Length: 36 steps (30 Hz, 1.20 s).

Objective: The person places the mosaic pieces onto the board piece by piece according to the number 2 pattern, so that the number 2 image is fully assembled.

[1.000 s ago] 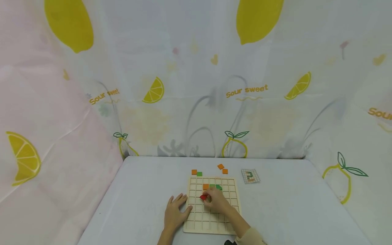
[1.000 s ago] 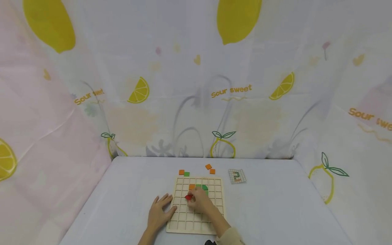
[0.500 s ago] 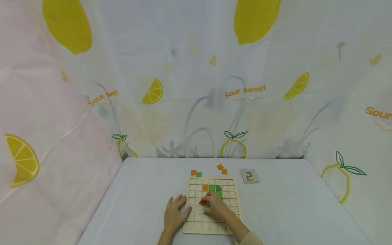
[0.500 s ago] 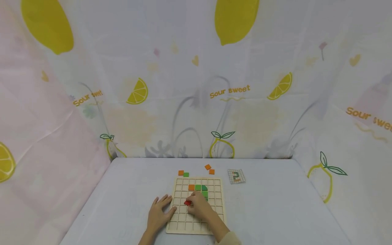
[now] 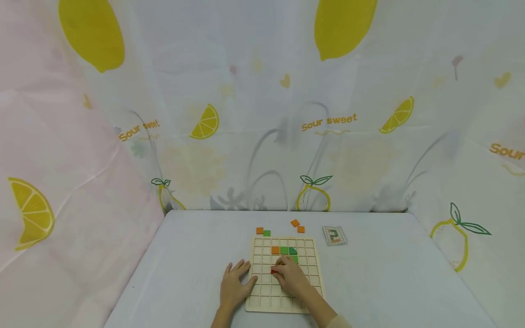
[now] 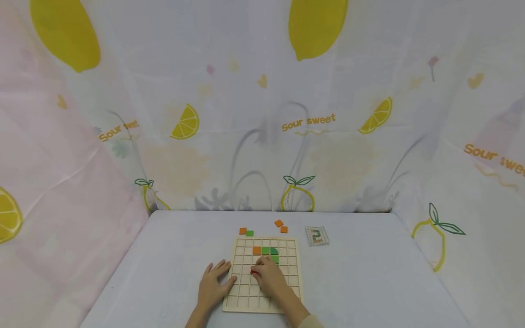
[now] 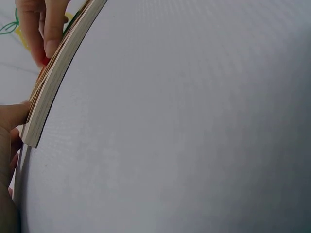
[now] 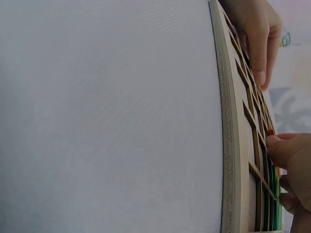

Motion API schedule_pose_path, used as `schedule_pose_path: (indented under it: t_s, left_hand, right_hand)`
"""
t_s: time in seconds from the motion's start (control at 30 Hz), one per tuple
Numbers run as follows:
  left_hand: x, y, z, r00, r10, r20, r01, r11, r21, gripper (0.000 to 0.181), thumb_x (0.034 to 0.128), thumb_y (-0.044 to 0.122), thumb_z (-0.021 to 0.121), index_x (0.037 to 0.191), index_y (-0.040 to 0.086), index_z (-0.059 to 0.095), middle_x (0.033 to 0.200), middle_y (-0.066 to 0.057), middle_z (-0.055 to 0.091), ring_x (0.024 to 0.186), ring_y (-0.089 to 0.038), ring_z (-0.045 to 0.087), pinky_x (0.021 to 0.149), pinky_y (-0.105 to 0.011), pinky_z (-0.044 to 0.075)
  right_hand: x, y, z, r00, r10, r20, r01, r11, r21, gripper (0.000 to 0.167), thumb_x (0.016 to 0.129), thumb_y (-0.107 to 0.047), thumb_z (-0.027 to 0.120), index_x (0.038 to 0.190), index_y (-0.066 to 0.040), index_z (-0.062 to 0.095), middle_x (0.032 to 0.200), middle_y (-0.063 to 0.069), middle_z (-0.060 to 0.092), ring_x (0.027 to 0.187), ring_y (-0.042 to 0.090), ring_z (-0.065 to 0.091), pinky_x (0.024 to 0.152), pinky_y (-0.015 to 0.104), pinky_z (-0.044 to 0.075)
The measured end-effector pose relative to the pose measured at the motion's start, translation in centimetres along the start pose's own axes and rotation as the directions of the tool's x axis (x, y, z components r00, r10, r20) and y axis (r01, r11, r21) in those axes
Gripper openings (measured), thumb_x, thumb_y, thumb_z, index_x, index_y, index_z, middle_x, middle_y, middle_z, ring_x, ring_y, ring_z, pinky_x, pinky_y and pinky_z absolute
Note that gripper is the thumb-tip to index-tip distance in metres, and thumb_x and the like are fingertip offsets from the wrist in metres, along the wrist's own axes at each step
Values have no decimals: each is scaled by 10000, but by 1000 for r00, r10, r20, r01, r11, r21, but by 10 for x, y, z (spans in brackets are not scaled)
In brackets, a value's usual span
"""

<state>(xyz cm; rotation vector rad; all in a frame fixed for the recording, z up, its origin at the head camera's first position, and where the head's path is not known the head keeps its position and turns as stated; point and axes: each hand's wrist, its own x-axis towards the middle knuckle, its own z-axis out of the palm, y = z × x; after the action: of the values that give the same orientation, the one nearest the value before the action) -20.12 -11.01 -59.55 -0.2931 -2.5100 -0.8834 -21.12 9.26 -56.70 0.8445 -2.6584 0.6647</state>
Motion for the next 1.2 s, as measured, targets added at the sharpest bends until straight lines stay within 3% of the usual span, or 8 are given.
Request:
schedule_pose_path:
  t_s: [0.33, 0.5, 0.7, 0.9, 1.2]
  left_hand:
    - [2, 0, 0, 1000, -1, 18, 1, 1000, 13, 394, 707, 263, 764, 1028, 39, 714, 1056, -83, 705, 1058, -278, 635, 1041, -527, 370]
    - [2, -1, 1, 1000, 20, -5, -20, 1000, 20, 386, 694, 250, 774, 1008, 34, 718, 1039, -87, 709, 1036, -283, 643, 1015, -538, 389]
    - [0, -2, 1, 999, 28, -17, -27, 999, 27, 387, 684, 244, 782, 1001, 32, 718, 1029, -87, 712, 1019, -286, 649, 997, -543, 400]
    - [1, -1, 0, 1000, 19, -7, -19, 1000, 8, 390, 692, 239, 778, 1007, 19, 714, 1038, -105, 707, 1025, -303, 646, 1003, -551, 394]
    - [0, -1, 0, 1000, 3, 7, -3, 1000, 0, 392, 699, 247, 771, 1014, 20, 712, 1043, -103, 706, 1036, -301, 642, 1015, -546, 389]
  right_hand:
    - [-7, 7, 8, 979, -71, -189, 66, 997, -31, 116, 761, -95, 742, 876, -81, 750, 947, 21, 631, 883, 177, 542, 761, 310, 534]
    - [-7, 9, 11, 963, -98, -252, 93, 995, -33, 103, 741, -79, 752, 844, -89, 742, 969, 39, 666, 891, 189, 567, 767, 326, 532]
    - [-5, 9, 12, 960, -97, -264, 100, 995, -5, 102, 741, -70, 753, 840, -87, 736, 914, 11, 713, 833, 149, 580, 741, 282, 519]
    - [-4, 7, 11, 965, -74, -251, 79, 997, 10, 109, 748, -58, 746, 856, -70, 734, 919, 22, 710, 861, 171, 590, 762, 310, 530]
    - [-7, 2, 16, 952, 4, -305, -14, 999, -30, 108, 754, -99, 745, 839, -32, 748, 900, 55, 717, 837, 215, 600, 739, 362, 513]
